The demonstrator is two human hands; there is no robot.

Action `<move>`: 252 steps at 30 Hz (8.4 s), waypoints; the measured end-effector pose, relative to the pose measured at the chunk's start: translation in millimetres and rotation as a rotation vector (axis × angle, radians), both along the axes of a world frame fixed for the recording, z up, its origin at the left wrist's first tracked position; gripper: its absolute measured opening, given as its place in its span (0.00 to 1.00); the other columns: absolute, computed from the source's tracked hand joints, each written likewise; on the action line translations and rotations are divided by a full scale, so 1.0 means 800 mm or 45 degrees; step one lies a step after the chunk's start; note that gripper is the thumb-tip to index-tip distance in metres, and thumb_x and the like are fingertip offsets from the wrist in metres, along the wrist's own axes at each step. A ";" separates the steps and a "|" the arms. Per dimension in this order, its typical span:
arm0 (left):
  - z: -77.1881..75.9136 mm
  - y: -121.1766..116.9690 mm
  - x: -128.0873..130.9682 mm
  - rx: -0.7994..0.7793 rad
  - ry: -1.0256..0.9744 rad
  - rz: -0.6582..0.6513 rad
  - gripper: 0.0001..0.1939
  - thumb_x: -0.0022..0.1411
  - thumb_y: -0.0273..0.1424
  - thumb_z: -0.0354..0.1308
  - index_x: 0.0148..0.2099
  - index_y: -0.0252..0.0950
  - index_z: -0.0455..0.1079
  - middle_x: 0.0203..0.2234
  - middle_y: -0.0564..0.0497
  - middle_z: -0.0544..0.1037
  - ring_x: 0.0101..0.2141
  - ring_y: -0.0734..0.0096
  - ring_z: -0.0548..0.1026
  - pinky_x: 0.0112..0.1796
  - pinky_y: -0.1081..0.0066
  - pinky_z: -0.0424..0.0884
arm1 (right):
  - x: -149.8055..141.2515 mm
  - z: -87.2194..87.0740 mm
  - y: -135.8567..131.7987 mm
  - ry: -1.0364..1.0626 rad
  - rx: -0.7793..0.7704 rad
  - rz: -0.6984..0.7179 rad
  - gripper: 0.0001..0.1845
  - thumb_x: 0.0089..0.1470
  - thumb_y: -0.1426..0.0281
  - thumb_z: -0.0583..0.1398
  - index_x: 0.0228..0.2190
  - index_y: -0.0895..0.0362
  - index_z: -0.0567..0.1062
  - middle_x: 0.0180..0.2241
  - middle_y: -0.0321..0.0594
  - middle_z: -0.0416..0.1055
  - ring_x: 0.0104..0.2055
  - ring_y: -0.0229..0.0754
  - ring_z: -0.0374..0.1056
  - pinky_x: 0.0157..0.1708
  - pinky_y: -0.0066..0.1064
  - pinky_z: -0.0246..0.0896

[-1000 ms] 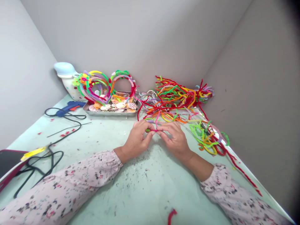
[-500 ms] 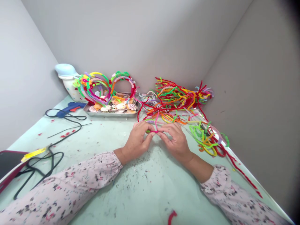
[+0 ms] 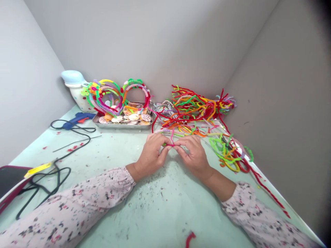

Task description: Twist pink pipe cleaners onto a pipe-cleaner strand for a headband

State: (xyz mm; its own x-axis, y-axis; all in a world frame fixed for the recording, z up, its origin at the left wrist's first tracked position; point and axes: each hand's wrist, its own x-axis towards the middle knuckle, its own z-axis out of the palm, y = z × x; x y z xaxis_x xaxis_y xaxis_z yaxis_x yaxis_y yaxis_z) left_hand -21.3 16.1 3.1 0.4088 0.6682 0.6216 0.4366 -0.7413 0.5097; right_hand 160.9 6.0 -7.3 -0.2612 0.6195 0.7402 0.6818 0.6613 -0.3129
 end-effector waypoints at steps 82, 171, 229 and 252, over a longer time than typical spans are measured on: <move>0.005 0.001 0.001 -0.090 0.071 0.066 0.10 0.66 0.30 0.46 0.37 0.36 0.67 0.30 0.50 0.73 0.35 0.67 0.69 0.41 0.65 0.62 | 0.001 0.001 0.003 0.040 -0.018 -0.012 0.07 0.57 0.71 0.57 0.38 0.51 0.73 0.37 0.39 0.71 0.45 0.45 0.65 0.45 0.41 0.61; 0.000 0.004 0.002 -0.065 -0.090 0.064 0.07 0.60 0.23 0.53 0.41 0.37 0.67 0.37 0.49 0.73 0.41 0.66 0.70 0.46 0.64 0.64 | 0.000 0.000 0.003 0.119 -0.141 0.016 0.08 0.57 0.71 0.56 0.39 0.51 0.74 0.38 0.38 0.72 0.44 0.44 0.65 0.45 0.40 0.61; 0.000 0.003 0.003 -0.091 0.019 0.053 0.05 0.65 0.28 0.48 0.40 0.36 0.66 0.35 0.50 0.73 0.39 0.67 0.69 0.45 0.65 0.62 | 0.002 0.005 0.003 0.224 -0.114 0.047 0.03 0.52 0.69 0.62 0.33 0.51 0.75 0.35 0.38 0.72 0.42 0.43 0.67 0.44 0.40 0.62; 0.000 0.003 0.003 -0.111 0.037 0.072 0.05 0.65 0.29 0.48 0.39 0.36 0.66 0.34 0.51 0.72 0.39 0.68 0.69 0.44 0.65 0.62 | 0.001 0.003 0.003 0.355 -0.352 0.053 0.06 0.51 0.67 0.62 0.34 0.52 0.75 0.35 0.37 0.75 0.42 0.44 0.70 0.48 0.41 0.61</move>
